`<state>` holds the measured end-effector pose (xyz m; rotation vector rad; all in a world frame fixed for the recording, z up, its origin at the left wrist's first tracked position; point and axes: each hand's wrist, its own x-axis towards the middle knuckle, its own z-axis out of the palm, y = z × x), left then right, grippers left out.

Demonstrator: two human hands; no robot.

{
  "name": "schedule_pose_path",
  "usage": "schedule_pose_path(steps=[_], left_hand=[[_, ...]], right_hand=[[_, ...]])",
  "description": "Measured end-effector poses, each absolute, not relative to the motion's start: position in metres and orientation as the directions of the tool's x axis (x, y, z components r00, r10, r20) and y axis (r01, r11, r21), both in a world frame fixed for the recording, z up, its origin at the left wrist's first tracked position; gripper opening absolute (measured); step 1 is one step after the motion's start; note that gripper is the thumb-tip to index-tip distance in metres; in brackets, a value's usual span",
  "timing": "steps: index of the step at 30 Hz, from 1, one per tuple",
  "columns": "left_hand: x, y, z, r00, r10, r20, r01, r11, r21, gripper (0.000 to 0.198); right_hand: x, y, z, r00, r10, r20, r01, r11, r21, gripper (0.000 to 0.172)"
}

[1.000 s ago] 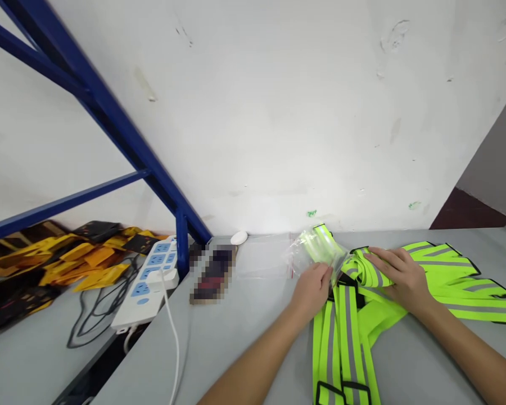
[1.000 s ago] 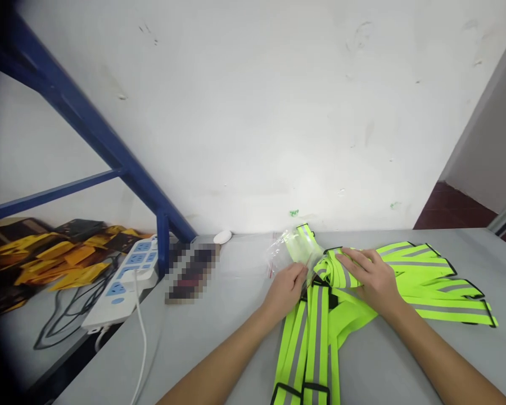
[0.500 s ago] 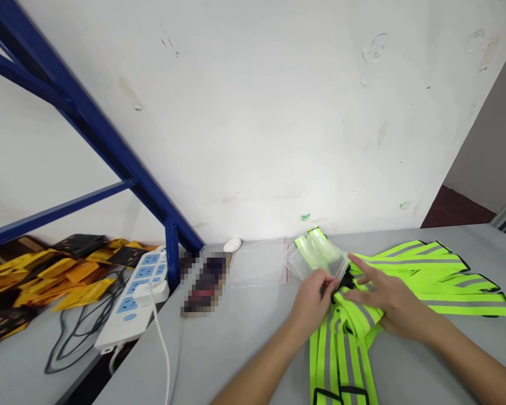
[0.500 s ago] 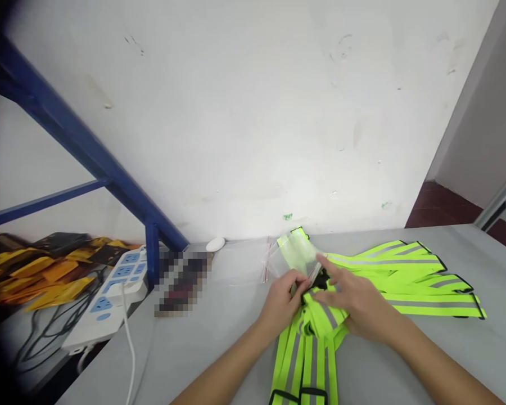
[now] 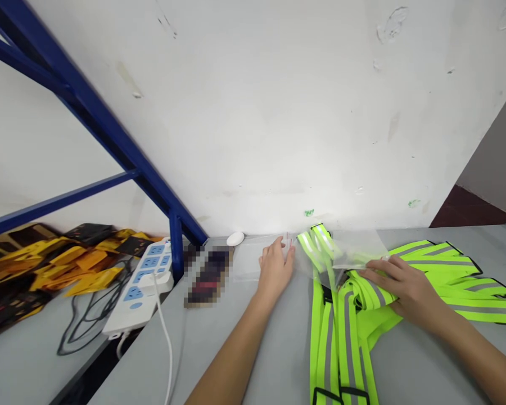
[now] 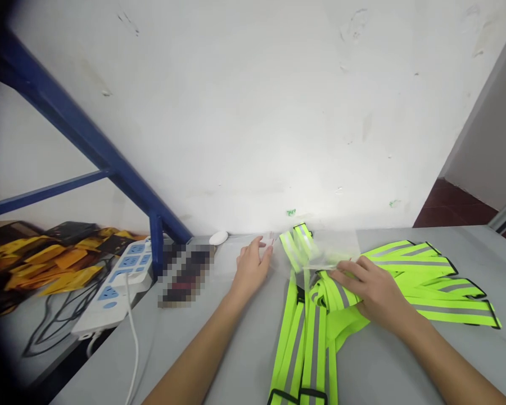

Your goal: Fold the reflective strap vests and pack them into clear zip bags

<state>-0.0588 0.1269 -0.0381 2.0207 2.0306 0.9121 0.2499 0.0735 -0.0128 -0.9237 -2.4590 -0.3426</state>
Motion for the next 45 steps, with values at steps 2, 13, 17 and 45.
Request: schedule_pose_path(steps=[2,13,17,45], left_hand=[[-0.066,0.134,-0.041,-0.117,0.971,0.207,0.910,0.021,0.414,0.046],[-0.086,0.133,-0.025,-0.188,0.937,0.295,0.929,0.072,0.364,0.033],[-0.138,0.128,-0.014,-0.373,0.867,0.332,0.911,0.273,0.309,0.033],[-0.013,0.081,-0.015,0.458,0.849,0.264,0.408,-0.465,0.786,0.033]], right_hand=[[0.255,0.076,-0.011,-0.626,0.548,0.556,0.687,0.725,0.059,0.079],[0.262,0.082,-0.022,-0.587,0.552,0.592,0.719,0.692,0.067,0.072],[0.263,0.083,-0.023,-0.562,0.542,0.625,0.725,0.686,0.057,0.068],[0.226,0.075,-0.036,-0.737,0.400,0.545,0.567,0.804,0.176,0.071]])
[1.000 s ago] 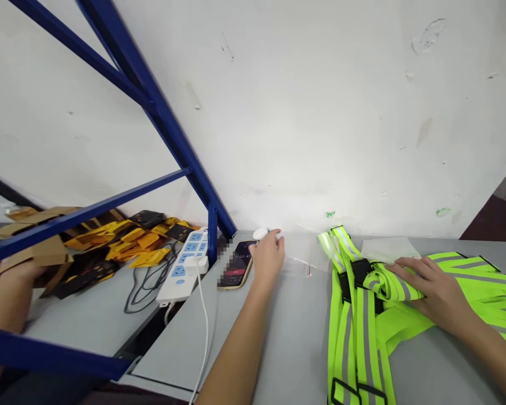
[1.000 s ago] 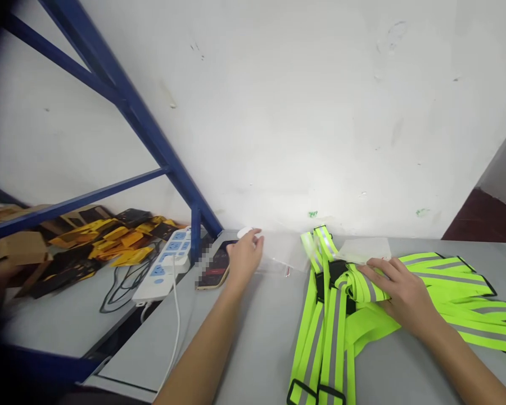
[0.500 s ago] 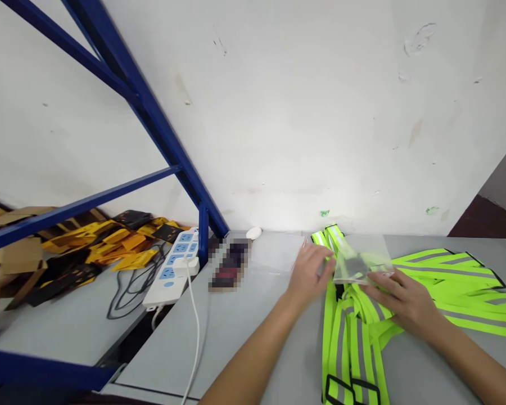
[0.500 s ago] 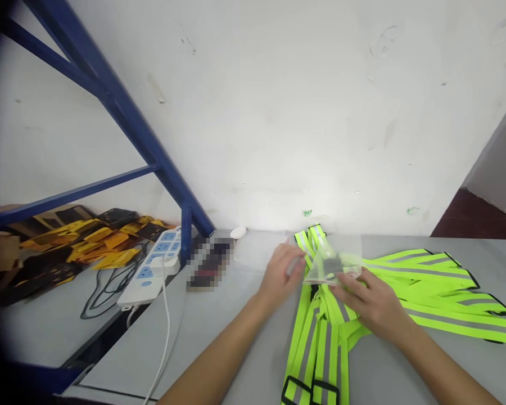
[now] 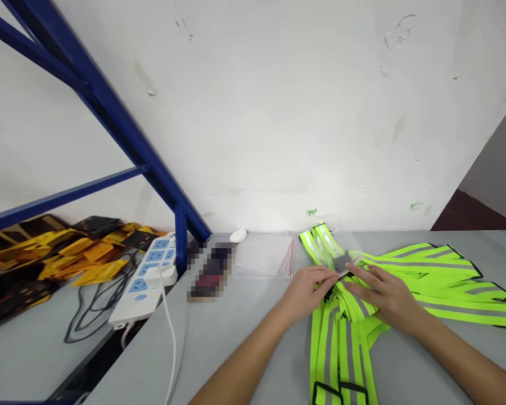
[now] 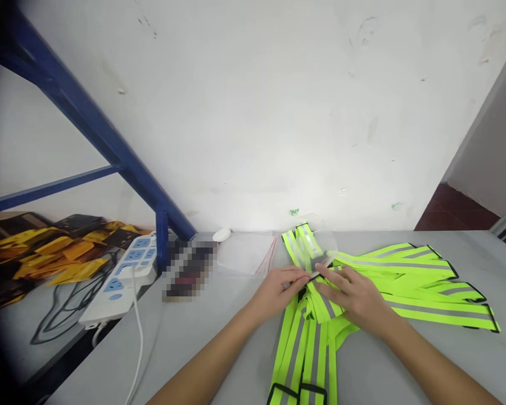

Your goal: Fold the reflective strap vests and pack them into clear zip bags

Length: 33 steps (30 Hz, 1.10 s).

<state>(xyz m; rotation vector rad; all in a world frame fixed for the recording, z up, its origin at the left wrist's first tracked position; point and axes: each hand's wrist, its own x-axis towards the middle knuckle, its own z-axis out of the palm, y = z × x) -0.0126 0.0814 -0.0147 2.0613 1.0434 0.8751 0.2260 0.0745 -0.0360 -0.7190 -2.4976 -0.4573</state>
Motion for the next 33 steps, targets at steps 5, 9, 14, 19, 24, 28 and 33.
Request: schedule_pose_path(steps=[5,9,14,19,24,28,33], left_hand=[[-0.013,0.086,-0.017,0.464,0.883,0.067,0.314,-0.235,0.920,0.038],[-0.018,0.092,-0.024,0.498,0.866,-0.047,0.168,-0.043,0.985,0.028],[-0.018,0.095,-0.028,0.557,0.822,-0.121,0.055,0.109,0.993,0.024],[-0.011,0.095,-0.030,0.545,0.827,-0.137,0.088,0.106,0.990,0.028],[0.000,0.089,-0.034,0.435,0.898,-0.061,0.246,-0.053,0.968,0.026],[0.006,0.080,-0.030,0.330,0.932,0.151,0.379,-0.277,0.883,0.020],[0.007,0.072,-0.020,0.263,0.871,0.415,0.496,-0.491,0.717,0.016]], right_hand=[[0.226,0.076,-0.039,-0.775,0.334,0.536,0.516,0.825,0.231,0.070],[0.226,0.074,-0.036,-0.789,0.331,0.518,0.498,0.838,0.223,0.073],[0.229,0.071,-0.033,-0.785,0.361,0.504,0.520,0.827,0.216,0.077],[0.228,0.071,-0.033,-0.801,0.348,0.488,0.495,0.842,0.213,0.075],[0.222,0.061,-0.026,-0.835,0.420,0.355,0.509,0.835,0.208,0.066],[0.221,0.056,-0.022,-0.839,0.467,0.280,0.527,0.825,0.203,0.068],[0.224,0.058,-0.023,-0.811,0.527,0.255,0.573,0.804,0.160,0.072]])
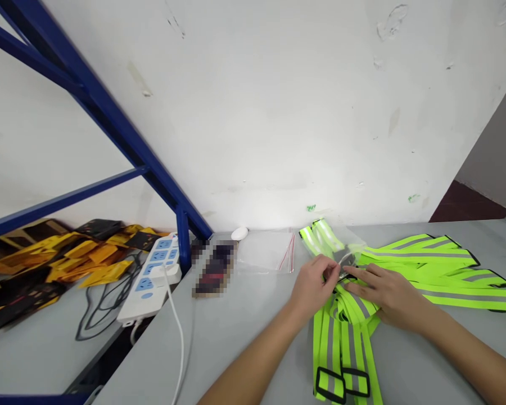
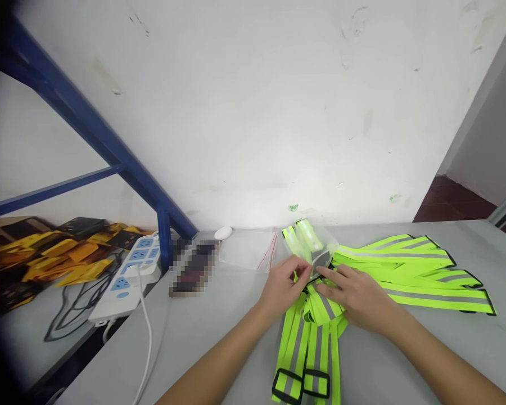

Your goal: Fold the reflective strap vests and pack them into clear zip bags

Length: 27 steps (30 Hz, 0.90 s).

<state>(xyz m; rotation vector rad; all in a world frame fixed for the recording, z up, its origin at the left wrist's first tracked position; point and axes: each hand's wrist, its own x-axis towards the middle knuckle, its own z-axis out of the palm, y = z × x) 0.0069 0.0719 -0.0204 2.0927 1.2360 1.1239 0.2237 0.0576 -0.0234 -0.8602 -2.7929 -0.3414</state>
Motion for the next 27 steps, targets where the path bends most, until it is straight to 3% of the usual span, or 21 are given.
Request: schedule_pose_path(steps=[6,12,15,18,21,24,27], left_hand=[[0.012,0.068,-0.021,0.186,0.724,0.664,0.522,-0.645,0.558,0.014],[0.009,0.066,-0.017,0.167,0.525,0.834,0.550,-0.752,0.363,0.013],[0.002,0.071,-0.013,0.121,0.538,0.834,0.599,-0.710,0.371,0.014],[-0.001,0.078,-0.018,0.184,0.605,0.775,0.677,-0.649,0.347,0.019],[0.001,0.084,-0.030,0.256,0.669,0.698,0.735,-0.604,0.309,0.024],[0.004,0.085,-0.039,0.279,0.774,0.568,0.732,-0.555,0.396,0.023],[0.008,0.083,-0.040,0.213,0.889,0.406,0.697,-0.429,0.574,0.017]], right_hand=[[0.220,0.058,-0.019,-0.727,0.641,0.245,0.677,0.729,0.102,0.077],[0.218,0.061,-0.015,-0.735,0.648,0.202,0.665,0.746,0.025,0.076],[0.221,0.063,-0.018,-0.729,0.653,0.203,0.669,0.743,0.014,0.078],[0.224,0.063,-0.021,-0.723,0.649,0.237,0.663,0.748,-0.023,0.078],[0.227,0.060,-0.021,-0.691,0.632,0.351,0.618,0.768,-0.166,0.078],[0.228,0.056,-0.012,-0.599,0.650,0.467,0.504,0.760,-0.411,0.063],[0.225,0.052,0.003,-0.474,0.822,0.315,0.378,0.514,-0.770,0.041]])
